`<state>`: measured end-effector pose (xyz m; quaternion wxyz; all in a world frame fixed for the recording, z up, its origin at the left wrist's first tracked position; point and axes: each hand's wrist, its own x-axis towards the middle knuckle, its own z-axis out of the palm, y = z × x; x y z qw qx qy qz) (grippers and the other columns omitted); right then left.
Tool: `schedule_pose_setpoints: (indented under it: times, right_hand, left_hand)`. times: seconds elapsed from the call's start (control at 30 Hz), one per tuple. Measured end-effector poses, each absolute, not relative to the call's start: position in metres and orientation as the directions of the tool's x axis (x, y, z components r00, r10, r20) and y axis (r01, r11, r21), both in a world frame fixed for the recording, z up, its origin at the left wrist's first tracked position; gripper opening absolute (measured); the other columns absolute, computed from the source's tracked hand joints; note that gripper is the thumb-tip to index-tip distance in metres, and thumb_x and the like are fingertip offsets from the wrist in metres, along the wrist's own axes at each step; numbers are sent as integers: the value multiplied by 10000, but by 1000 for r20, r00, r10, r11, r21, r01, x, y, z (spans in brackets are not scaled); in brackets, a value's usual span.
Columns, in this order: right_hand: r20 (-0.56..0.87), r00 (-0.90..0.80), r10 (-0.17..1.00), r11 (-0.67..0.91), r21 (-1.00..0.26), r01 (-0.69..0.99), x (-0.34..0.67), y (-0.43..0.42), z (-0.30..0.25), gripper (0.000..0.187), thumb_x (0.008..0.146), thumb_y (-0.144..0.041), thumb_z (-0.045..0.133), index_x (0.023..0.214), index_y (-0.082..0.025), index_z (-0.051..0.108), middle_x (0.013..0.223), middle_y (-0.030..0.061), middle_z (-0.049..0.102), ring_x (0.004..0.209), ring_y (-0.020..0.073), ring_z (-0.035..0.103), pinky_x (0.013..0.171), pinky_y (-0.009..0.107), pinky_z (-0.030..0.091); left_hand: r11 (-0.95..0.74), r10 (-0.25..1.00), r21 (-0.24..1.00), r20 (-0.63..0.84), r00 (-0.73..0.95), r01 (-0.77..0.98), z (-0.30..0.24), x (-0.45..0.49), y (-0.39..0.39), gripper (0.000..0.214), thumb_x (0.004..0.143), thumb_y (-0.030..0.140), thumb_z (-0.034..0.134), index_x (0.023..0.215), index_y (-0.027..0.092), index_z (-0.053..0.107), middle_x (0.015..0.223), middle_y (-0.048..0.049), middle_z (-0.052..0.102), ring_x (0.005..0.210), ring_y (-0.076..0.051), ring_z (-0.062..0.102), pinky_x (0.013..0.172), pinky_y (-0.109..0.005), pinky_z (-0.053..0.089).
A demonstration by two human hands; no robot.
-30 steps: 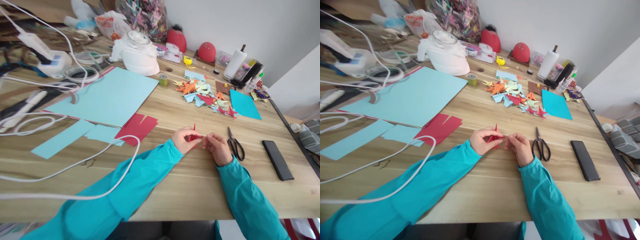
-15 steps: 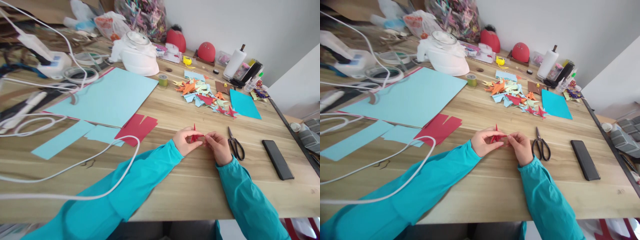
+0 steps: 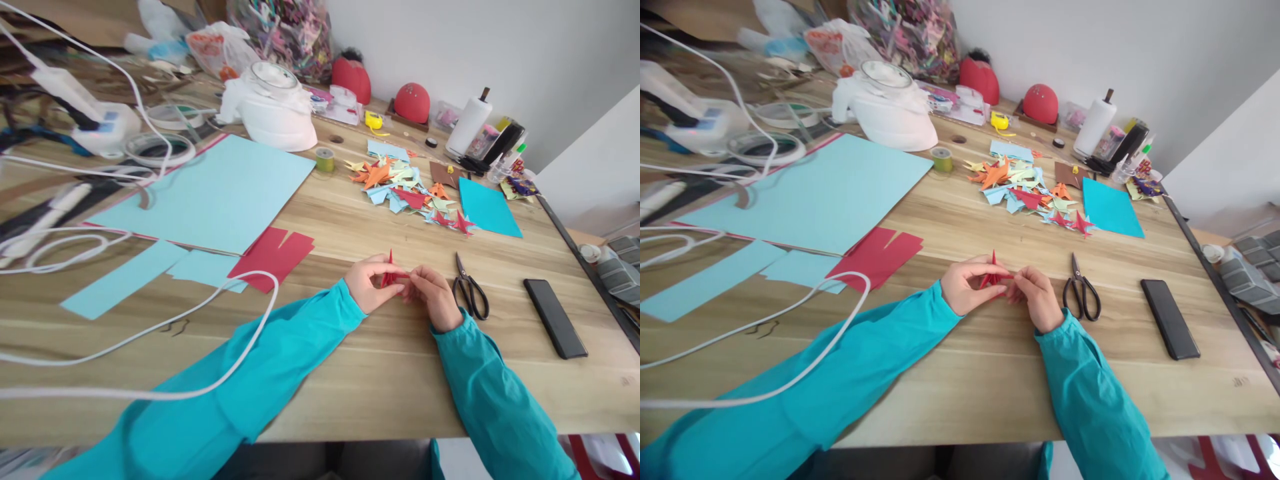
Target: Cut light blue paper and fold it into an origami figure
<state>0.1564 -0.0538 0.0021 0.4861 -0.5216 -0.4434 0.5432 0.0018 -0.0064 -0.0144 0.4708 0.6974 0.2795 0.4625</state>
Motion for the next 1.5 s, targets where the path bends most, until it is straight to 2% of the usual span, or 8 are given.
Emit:
schedule_pose_setpoints:
  times: [0.27,0.47,0.7,0.8,0.9,1.03,1.27,1.5]
  right_hand:
    - [-169,97,981,-155,-978,-140,156,-52,1,299,668,-456,689,609,-198,549,546,-11,624,472,118,539,497,254,414]
    - [-178,145,973,-143,-964,-225,156,-52,1,328,638,-463,731,680,-207,530,551,-30,609,472,122,540,497,260,440]
    - [22,197,980,9,-998,67,149,-55,1,320,668,-444,746,782,-215,553,687,-18,599,591,123,546,560,260,444]
    - [96,193,976,58,-980,192,148,-57,-1,298,687,-405,745,844,-223,568,765,-2,602,672,137,561,585,262,450]
    - [117,159,980,80,-972,221,146,-59,-1,285,715,-385,723,884,-229,554,856,22,620,735,152,588,615,277,471]
    - [163,111,980,131,-958,254,144,-61,0,288,731,-355,713,928,-235,541,935,36,623,777,154,600,655,290,488]
    - [238,145,960,159,-895,416,145,-61,-2,157,755,-273,654,882,-227,575,840,26,651,671,143,584,602,280,473]
    - [195,259,946,119,-951,285,156,-55,-2,126,716,-278,631,802,-193,597,716,8,629,625,140,572,589,273,447]
  left_hand:
    - [-359,849,927,372,376,-108,-13,4,-7,217,630,177,723,845,179,750,826,-55,654,766,-172,632,697,-279,537]
    - [-143,897,963,224,381,-230,-12,4,-6,303,602,223,767,887,133,716,911,-88,679,792,-198,668,752,-329,551]
    - [203,878,904,2,479,-376,-15,2,3,517,631,385,761,1064,126,651,1131,-137,657,1106,-290,580,857,-370,510]
    - [351,855,815,-79,513,-460,-17,5,3,538,578,385,795,1041,148,661,1169,-119,643,1162,-283,546,924,-351,473]
    - [481,811,708,-136,568,-517,-17,10,0,563,515,379,828,1005,152,666,1216,-117,616,1180,-284,535,933,-334,468]
    - [515,796,669,-143,588,-535,-15,12,-5,592,506,408,833,1019,171,656,1286,-104,570,1222,-272,502,947,-311,460]
    - [491,776,696,-76,626,-524,-16,13,-9,603,569,466,782,1082,181,644,1364,-95,502,1292,-289,423,1013,-350,411]
    - [439,780,752,-48,624,-491,-13,13,-13,662,568,521,793,1122,189,650,1268,-103,575,1293,-332,399,1069,-444,321]
